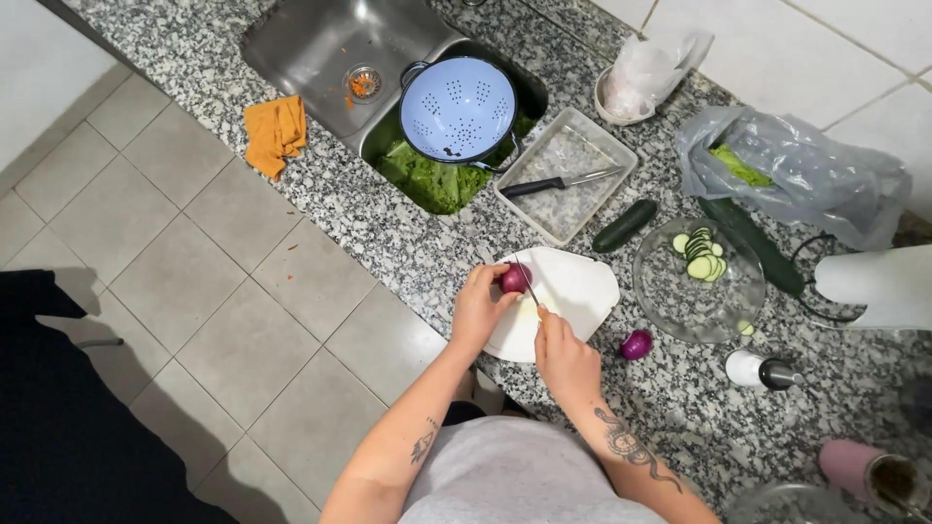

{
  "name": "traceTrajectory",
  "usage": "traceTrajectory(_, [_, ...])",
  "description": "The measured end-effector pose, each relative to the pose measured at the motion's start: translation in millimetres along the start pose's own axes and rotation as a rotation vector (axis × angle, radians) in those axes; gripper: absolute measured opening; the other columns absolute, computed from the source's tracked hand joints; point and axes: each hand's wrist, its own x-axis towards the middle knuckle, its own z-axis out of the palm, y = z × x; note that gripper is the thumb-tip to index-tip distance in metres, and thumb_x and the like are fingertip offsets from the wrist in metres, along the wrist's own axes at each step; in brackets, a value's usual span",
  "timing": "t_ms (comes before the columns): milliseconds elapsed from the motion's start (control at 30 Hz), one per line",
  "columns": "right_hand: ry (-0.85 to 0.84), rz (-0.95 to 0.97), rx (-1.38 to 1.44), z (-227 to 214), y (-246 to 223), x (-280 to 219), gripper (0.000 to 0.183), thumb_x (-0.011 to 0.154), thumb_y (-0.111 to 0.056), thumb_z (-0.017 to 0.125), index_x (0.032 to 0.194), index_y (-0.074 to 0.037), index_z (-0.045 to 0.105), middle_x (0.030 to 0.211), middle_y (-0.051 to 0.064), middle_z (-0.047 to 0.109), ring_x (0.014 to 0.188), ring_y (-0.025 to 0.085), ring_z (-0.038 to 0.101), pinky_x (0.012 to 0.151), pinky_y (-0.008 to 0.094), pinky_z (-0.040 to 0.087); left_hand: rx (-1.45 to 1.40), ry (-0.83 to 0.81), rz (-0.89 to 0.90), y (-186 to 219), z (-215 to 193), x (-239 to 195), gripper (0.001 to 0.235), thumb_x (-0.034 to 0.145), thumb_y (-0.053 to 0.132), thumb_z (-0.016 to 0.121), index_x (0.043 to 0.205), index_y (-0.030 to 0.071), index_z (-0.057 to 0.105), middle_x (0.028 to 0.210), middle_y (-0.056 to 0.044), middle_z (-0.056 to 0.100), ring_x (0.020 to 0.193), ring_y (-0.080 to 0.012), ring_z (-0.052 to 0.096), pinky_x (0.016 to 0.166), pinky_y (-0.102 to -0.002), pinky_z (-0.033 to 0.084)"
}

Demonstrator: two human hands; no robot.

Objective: The person slices a cucumber into thin rounds on a white cutting board using a knife. After finishing the cucumber, the person picks up a red onion and begins peeling its outer skin with the knife.

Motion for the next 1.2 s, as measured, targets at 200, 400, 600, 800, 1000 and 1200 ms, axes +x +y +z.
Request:
traceTrajectory(200, [-0.017,-0.031,-0.01,0,-2,-2,0.017,0.093,-0.012,0.047,0.109,-0.009,0.054,0.061,0.001,0.055,0.032,0.014,0.054,0.029,0.024,0.043,0.023,0.012,0.016,1,2,-1,0.045,0.064,0.02,0.082,0.105,0.013,0.063,0.098,-0.001,0.061,0.09,-0.0234,0.066,0.079,-0.035,0.055])
traceTrajectory(400, [-0.054,-0.048,0.018,-1,0,3,0.018,0.093,-0.012,0.048,0.109,-0.007,0.054,0.064,0.003,0.057,0.035,0.019,0.058,0.03,0.029,0.046,0.02,0.002,-0.002,-2,5,2,0.044,0.064,0.021,0.081,0.104,0.013,0.064,0.096,-0.002,0.061,0.089,-0.0248,0.066,0.079,-0.035,0.055])
traceTrajectory(600, [-0.058,-0.05,-0.02,7,-1,14,0.016,0.091,-0.013,0.048,0.105,-0.008,0.053,0.063,0.002,0.055,0.04,0.022,0.061,0.035,0.031,0.05,0.039,-0.015,-0.028,-6,7,5,0.045,0.065,0.023,0.081,0.104,0.012,0.063,0.096,-0.004,0.061,0.09,-0.027,0.066,0.079,-0.037,0.054])
traceTrajectory(800, [-0.052,-0.052,-0.085,24,-1,28,0.016,0.09,-0.013,0.049,0.105,-0.009,0.052,0.064,0.003,0.054,0.043,0.023,0.062,0.037,0.033,0.052,0.09,-0.055,-0.032,-17,13,6,0.045,0.064,0.027,0.08,0.105,0.016,0.063,0.099,0.001,0.06,0.092,-0.0242,0.066,0.081,-0.037,0.054])
traceTrajectory(1000, [-0.217,0.018,0.086,-9,-8,23,0.017,0.092,-0.011,0.043,0.105,-0.005,0.052,0.064,0.006,0.057,0.046,0.027,0.064,0.04,0.037,0.053,0.049,-0.052,-0.06,-12,9,8,0.043,0.065,0.025,0.08,0.104,0.017,0.064,0.099,0.001,0.061,0.092,-0.026,0.066,0.081,-0.039,0.054])
traceTrajectory(1200, [-0.241,0.019,0.04,-9,-9,23,0.016,0.093,-0.009,0.043,0.107,-0.004,0.051,0.065,0.007,0.056,0.046,0.026,0.064,0.04,0.036,0.053,0.087,-0.073,0.009,-16,12,13,0.044,0.065,0.026,0.079,0.105,0.019,0.063,0.096,0.002,0.061,0.09,-0.0232,0.066,0.08,-0.037,0.054])
